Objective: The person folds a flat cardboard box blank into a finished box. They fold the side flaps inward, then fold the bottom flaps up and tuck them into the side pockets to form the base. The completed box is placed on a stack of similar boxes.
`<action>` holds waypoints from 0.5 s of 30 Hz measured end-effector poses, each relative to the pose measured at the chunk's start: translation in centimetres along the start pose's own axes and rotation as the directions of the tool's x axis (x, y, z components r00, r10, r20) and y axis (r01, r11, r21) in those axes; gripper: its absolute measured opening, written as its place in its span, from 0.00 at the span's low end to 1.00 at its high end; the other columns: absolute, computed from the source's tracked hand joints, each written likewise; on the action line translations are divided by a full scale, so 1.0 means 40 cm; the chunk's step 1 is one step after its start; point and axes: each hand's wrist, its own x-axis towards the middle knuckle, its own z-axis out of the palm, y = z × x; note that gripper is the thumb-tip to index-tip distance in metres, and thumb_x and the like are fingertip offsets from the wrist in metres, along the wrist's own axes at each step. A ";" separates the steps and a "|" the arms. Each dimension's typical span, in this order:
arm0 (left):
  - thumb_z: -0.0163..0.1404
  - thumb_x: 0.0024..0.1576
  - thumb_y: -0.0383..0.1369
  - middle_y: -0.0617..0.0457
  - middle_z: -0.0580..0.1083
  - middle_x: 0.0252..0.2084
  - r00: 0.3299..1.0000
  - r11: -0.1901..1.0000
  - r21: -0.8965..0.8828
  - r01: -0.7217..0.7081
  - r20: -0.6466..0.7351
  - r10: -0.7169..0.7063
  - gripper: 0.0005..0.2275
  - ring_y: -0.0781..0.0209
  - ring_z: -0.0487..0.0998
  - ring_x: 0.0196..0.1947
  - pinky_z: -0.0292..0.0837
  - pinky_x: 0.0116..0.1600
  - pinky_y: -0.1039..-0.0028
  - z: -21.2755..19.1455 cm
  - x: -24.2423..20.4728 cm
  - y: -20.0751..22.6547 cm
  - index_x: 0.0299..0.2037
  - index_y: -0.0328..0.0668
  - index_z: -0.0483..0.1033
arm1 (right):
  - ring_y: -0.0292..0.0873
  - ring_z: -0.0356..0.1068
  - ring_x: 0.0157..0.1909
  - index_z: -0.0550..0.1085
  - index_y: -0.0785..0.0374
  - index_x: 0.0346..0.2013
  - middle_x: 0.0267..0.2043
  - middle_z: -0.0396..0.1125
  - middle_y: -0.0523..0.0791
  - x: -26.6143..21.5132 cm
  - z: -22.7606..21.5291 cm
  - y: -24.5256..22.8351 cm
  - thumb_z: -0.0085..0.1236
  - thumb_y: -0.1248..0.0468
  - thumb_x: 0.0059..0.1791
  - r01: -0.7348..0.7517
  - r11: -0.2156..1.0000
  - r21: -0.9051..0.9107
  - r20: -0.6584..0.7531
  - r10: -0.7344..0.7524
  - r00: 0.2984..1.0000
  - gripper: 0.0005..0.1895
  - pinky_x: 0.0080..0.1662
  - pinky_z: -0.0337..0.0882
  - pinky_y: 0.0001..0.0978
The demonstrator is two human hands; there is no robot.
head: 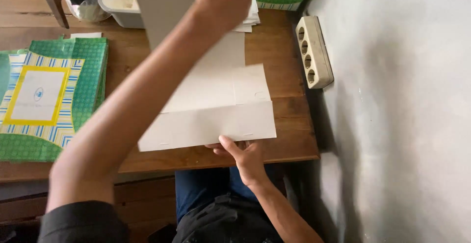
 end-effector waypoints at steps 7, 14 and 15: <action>0.70 0.41 0.37 0.48 0.76 0.40 0.986 0.978 -0.185 -0.093 0.121 0.117 0.20 0.50 0.76 0.43 0.57 0.63 0.45 0.053 -0.110 0.150 0.43 0.47 0.79 | 0.61 0.78 0.41 0.63 0.82 0.57 0.49 0.72 0.65 0.017 -0.082 0.016 0.56 0.76 0.48 -0.072 0.997 0.012 0.075 0.071 0.995 0.24 0.40 0.84 0.43; 0.57 0.57 0.45 0.40 0.73 0.56 0.983 0.827 -0.562 0.011 0.156 0.093 0.21 0.43 0.71 0.61 0.42 0.73 0.40 -0.128 -0.337 0.212 0.53 0.37 0.77 | 0.67 0.73 0.50 0.53 0.79 0.69 0.62 0.61 0.70 0.017 -0.184 0.050 0.53 0.71 0.52 -0.210 0.977 -0.033 0.231 0.212 0.950 0.33 0.46 0.82 0.48; 0.57 0.57 0.45 0.40 0.73 0.56 0.982 0.826 -0.564 0.009 0.161 0.099 0.21 0.43 0.71 0.61 0.42 0.73 0.40 -0.162 -0.380 0.226 0.53 0.37 0.77 | 0.67 0.73 0.50 0.53 0.79 0.69 0.62 0.61 0.70 0.008 -0.171 0.022 0.53 0.71 0.52 -0.215 0.976 -0.028 0.227 0.216 0.950 0.33 0.46 0.82 0.48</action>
